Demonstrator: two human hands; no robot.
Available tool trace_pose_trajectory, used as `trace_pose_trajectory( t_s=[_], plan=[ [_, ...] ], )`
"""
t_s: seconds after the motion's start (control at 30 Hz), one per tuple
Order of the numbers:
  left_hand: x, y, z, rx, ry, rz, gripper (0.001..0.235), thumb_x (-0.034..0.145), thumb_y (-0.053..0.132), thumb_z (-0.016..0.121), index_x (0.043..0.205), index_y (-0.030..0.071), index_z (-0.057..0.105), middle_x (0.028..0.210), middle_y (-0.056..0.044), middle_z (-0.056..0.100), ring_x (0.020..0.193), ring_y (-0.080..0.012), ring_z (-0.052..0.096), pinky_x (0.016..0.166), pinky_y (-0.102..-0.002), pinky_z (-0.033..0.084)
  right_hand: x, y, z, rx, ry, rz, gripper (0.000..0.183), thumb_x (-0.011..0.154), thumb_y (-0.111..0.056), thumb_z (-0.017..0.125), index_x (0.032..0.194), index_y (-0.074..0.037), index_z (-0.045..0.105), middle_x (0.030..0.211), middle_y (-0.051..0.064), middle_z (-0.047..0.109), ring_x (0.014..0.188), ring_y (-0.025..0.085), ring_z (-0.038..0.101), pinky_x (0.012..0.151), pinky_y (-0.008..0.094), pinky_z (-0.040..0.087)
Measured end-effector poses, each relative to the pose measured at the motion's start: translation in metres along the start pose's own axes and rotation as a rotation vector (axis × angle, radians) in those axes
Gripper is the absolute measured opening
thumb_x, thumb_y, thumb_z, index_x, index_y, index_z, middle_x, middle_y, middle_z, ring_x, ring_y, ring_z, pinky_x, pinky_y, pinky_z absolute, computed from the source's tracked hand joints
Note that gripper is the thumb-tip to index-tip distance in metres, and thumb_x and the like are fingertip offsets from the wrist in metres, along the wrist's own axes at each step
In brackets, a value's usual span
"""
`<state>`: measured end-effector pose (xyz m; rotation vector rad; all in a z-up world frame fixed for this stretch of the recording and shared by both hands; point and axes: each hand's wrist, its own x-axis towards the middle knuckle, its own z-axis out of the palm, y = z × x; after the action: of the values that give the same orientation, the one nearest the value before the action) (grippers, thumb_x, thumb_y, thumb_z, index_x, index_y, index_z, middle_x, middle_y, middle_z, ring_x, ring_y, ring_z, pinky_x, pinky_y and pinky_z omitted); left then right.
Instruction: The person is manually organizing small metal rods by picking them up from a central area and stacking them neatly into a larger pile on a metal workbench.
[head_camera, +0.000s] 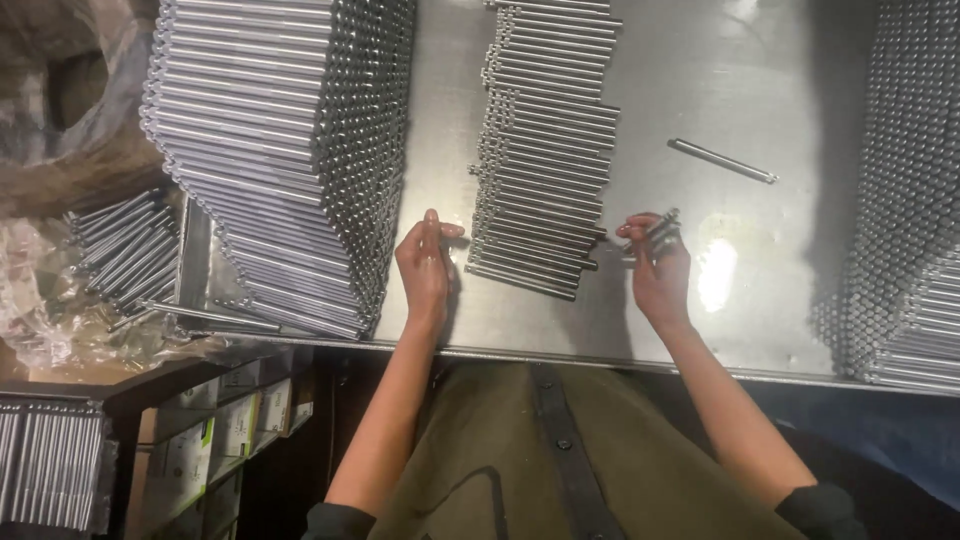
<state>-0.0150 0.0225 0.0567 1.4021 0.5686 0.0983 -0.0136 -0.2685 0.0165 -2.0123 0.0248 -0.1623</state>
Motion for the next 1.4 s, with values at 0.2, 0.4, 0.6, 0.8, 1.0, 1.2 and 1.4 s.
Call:
trace_pose_trajectory(
  t_s=[0.2,0.4,0.6,0.8,1.0,1.2,1.4],
  plan=[
    [-0.004,0.001,0.019,-0.033,-0.044,-0.042,0.042,0.107,0.036,0.049,0.087,0.006,0.069,0.063,-0.015,0.067,0.03,-0.009,0.044,0.027,-0.023,0.036,-0.008,-0.019,-0.004,-0.086,-0.128,0.211,0.043,0.102,0.011,0.042,0.139,-0.007,0.054,0.093,0.005,0.059,0.092,0.021,0.065,0.092,0.04,0.053],
    [0.013,-0.003,0.035,-0.063,-0.197,-0.196,0.051,0.104,0.052,0.046,0.079,0.011,0.061,0.069,-0.011,0.069,0.034,-0.0111,0.04,0.023,-0.024,0.026,-0.026,-0.087,0.019,0.121,-0.698,0.182,0.033,0.098,-0.007,0.055,0.128,0.003,0.063,0.068,0.012,0.069,0.064,0.022,0.059,0.065,0.039,0.05],
    [-0.002,-0.021,0.026,0.115,-0.127,-0.002,0.052,0.103,0.046,0.055,0.066,0.01,0.06,0.059,-0.009,0.067,0.046,-0.0089,0.046,0.039,-0.023,0.034,-0.029,-0.13,0.033,-0.523,-0.637,0.069,0.034,0.094,-0.017,0.061,0.127,-0.014,0.067,0.08,0.01,0.075,0.072,0.033,0.072,0.067,0.044,0.053],
    [0.011,-0.019,0.007,0.045,0.121,0.037,0.05,0.106,0.043,0.049,0.068,0.013,0.061,0.061,-0.005,0.065,0.057,-0.012,0.052,0.053,-0.023,0.038,-0.031,-0.079,0.047,-0.635,-0.375,-0.293,0.029,0.086,-0.003,0.061,0.111,-0.009,0.075,0.099,0.014,0.072,0.093,0.036,0.069,0.074,0.045,0.055],
    [-0.002,0.009,0.02,0.074,-0.066,-0.015,0.038,0.104,0.037,0.056,0.082,0.007,0.066,0.06,-0.011,0.063,0.036,-0.0111,0.048,0.029,-0.021,0.038,-0.018,-0.127,0.036,-0.585,-0.468,-0.2,0.027,0.099,-0.008,0.058,0.119,-0.012,0.077,0.093,0.011,0.073,0.088,0.032,0.07,0.072,0.044,0.055],
    [0.016,-0.042,0.02,0.094,-0.136,0.005,0.054,0.104,0.047,0.055,0.068,0.007,0.06,0.059,-0.008,0.065,0.031,-0.0086,0.041,0.026,-0.02,0.028,-0.031,-0.114,0.044,-0.369,-0.563,0.117,0.023,0.1,-0.023,0.056,0.116,-0.023,0.073,0.078,0.001,0.077,0.082,0.032,0.073,0.076,0.048,0.055],
    [-0.004,-0.005,0.023,0.161,-0.133,0.137,0.051,0.104,0.04,0.055,0.067,0.006,0.067,0.065,-0.011,0.069,0.065,-0.0178,0.053,0.071,-0.031,0.044,-0.03,-0.111,0.053,-0.349,-0.547,0.104,0.022,0.1,-0.022,0.054,0.112,-0.022,0.072,0.08,0.003,0.077,0.081,0.035,0.072,0.075,0.048,0.055]
  ],
)
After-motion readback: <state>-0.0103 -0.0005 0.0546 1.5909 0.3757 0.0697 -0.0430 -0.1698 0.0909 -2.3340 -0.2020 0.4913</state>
